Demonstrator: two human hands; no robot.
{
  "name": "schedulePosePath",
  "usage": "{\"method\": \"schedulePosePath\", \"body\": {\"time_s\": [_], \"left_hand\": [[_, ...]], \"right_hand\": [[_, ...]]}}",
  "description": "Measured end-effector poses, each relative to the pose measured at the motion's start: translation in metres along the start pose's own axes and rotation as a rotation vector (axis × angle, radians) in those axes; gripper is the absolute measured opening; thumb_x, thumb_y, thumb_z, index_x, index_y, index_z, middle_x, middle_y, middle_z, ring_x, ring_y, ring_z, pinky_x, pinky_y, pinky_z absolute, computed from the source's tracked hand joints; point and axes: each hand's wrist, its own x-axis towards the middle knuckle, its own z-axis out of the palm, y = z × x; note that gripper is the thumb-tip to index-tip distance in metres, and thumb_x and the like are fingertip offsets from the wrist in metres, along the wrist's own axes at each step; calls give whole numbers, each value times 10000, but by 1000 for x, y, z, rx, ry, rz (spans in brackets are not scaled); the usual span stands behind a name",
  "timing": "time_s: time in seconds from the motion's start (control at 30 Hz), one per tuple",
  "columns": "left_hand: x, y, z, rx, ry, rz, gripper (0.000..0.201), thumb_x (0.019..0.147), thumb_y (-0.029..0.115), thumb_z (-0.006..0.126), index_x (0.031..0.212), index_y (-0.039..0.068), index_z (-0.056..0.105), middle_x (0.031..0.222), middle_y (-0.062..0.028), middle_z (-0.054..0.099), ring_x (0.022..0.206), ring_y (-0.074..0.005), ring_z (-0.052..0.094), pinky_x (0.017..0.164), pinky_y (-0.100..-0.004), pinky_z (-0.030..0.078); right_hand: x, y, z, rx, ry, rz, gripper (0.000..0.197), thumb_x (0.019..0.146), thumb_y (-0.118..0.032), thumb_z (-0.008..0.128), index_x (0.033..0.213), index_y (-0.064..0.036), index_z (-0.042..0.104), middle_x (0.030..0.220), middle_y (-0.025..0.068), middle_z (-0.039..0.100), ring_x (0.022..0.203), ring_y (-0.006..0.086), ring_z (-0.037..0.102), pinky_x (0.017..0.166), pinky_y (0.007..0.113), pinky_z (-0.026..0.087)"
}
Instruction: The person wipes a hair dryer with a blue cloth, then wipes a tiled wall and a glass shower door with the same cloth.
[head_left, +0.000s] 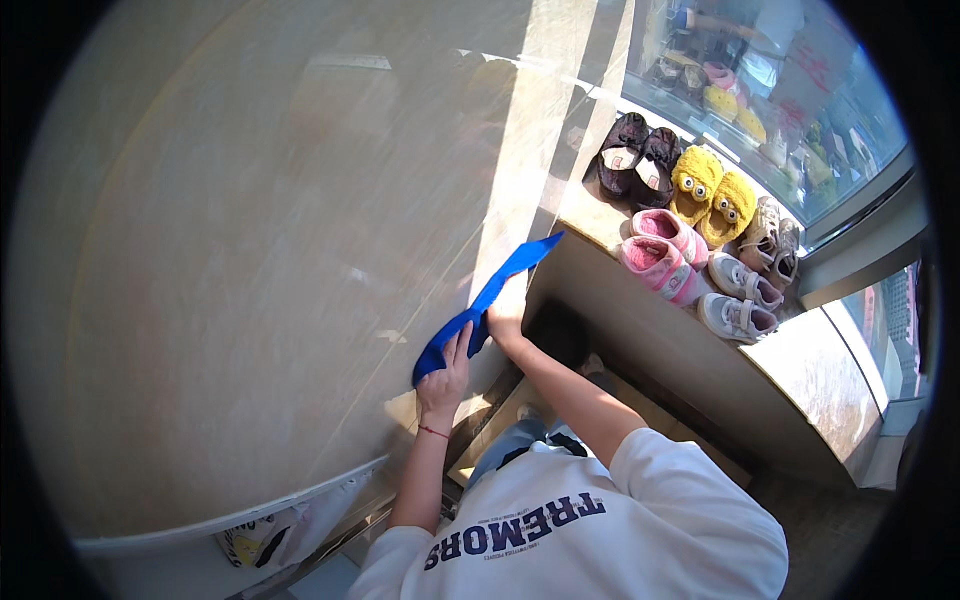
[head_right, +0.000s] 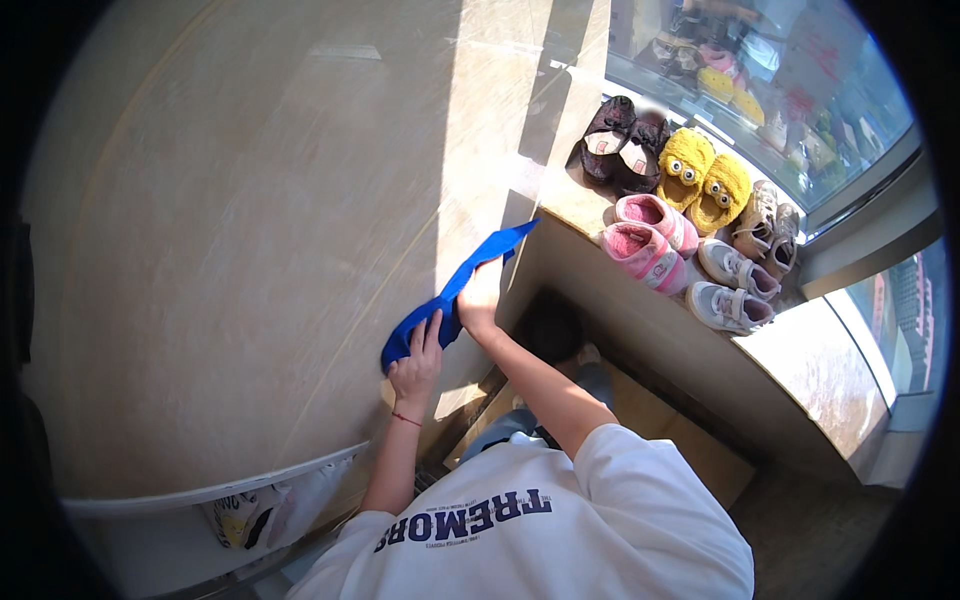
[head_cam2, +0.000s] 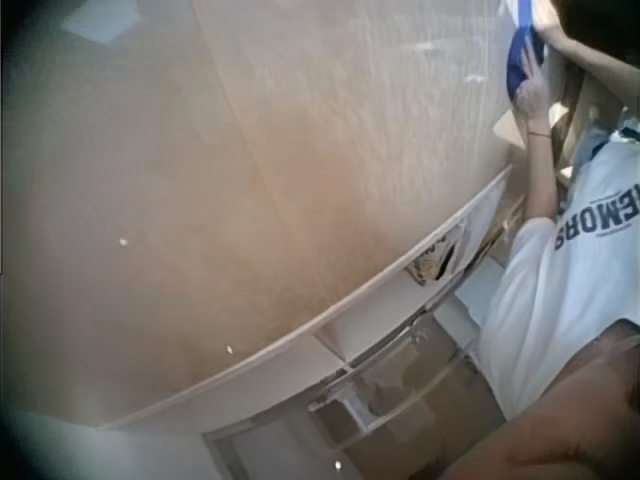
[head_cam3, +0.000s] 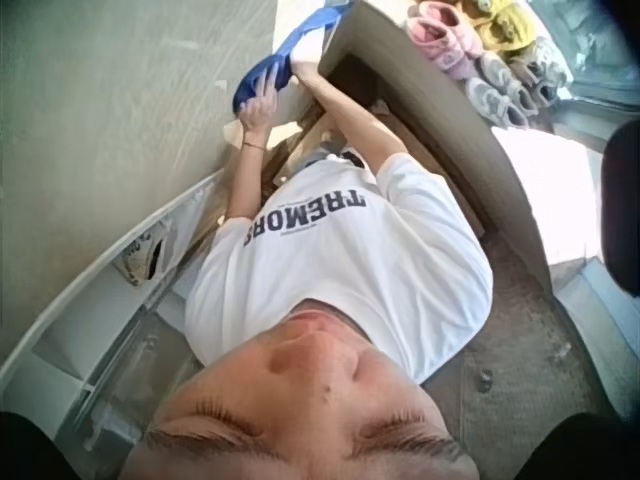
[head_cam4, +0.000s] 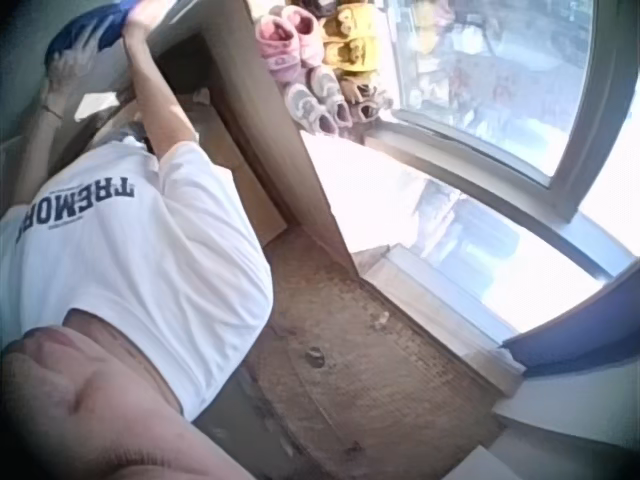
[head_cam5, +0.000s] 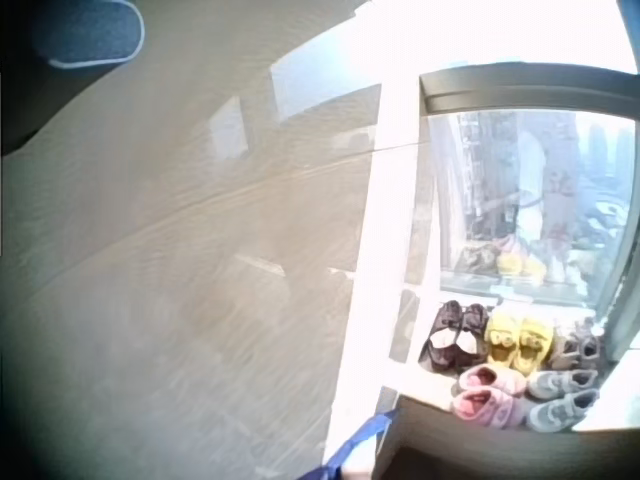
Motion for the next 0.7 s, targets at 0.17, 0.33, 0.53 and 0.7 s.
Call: {"method": "schedulePosePath", "body": {"time_s": [0.17, 0.33, 0.53, 0.7], "left_hand": [[-93, 0, 51, -293, -254, 62, 627, 846, 129, 572, 1444, 290, 473, 1343, 30, 603, 490, -142, 597, 485, -292, 498], [-143, -39, 21, -144, 43, -146, 439, 812, 259, 677, 1230, 395, 662, 1076, 48, 636, 740, -180, 571, 701, -366, 436], [-62, -102, -79, 61, 507, -518, 682, 937, 384, 555, 1523, 132, 314, 1623, -224, 41, 1394, -616, -158, 1065, -742, -64], [-64, -62, -32, 169, 393, -593, 339, 850, 428, 626, 849, 89, 609, 1332, -247, 489, 1402, -621, 26, 1049, -773, 32]], "right_hand": [[-92, 37, -22, -168, -563, 405, 626, 968, -286, 522, 1387, 129, 311, 1446, 359, 317, 1299, 498, 372, 1097, 462, 332], [-84, -59, -32, -116, -423, -203, 770, 817, -176, 731, 1387, 103, 295, 1429, 401, 270, 1284, 570, 327, 1098, 561, 288], [4, -191, -19, 204, -308, -764, 419, 765, -270, 743, 1092, -52, 599, 1410, 282, 398, 1333, 521, 327, 1128, 658, 164], [-15, -151, 11, 172, -332, -1105, 204, 730, -223, 713, 920, -162, 665, 1184, 136, 573, 1179, 396, 492, 1108, 625, 204]]}}
